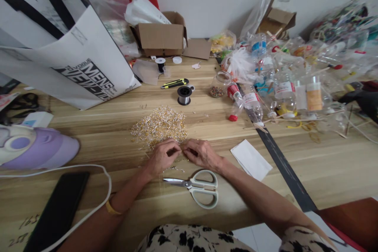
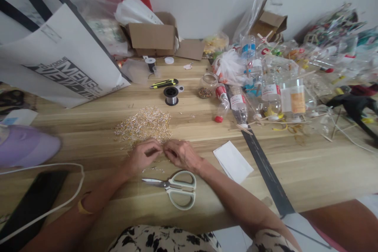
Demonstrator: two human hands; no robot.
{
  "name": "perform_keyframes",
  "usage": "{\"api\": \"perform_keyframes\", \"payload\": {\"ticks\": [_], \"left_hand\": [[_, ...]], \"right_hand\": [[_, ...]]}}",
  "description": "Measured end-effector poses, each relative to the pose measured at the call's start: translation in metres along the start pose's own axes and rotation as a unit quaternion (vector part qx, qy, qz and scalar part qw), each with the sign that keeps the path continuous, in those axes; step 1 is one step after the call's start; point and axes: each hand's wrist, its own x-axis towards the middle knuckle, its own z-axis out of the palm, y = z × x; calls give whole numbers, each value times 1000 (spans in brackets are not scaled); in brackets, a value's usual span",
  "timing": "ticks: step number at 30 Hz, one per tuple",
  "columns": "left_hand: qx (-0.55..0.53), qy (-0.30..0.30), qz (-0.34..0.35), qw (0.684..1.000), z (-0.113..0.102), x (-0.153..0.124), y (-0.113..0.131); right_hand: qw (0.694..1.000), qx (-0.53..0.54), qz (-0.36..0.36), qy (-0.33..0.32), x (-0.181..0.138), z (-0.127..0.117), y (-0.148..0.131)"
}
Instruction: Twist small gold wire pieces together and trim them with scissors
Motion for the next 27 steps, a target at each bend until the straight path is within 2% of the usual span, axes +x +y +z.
{"api": "perform_keyframes", "payload": {"ticks": [14, 22, 27], "left_hand": [[-9, 0, 2, 1000, 0, 0, -3], [-16, 11, 10, 1000, 0, 1, -1], [-16, 1, -6, 1000, -4, 3, 4]], "right_hand": [[999, -29, 21, 13, 0, -1, -1], [999, 36, 0, 34, 1, 4, -2], [999, 36, 9, 34, 2, 7, 0]]}}
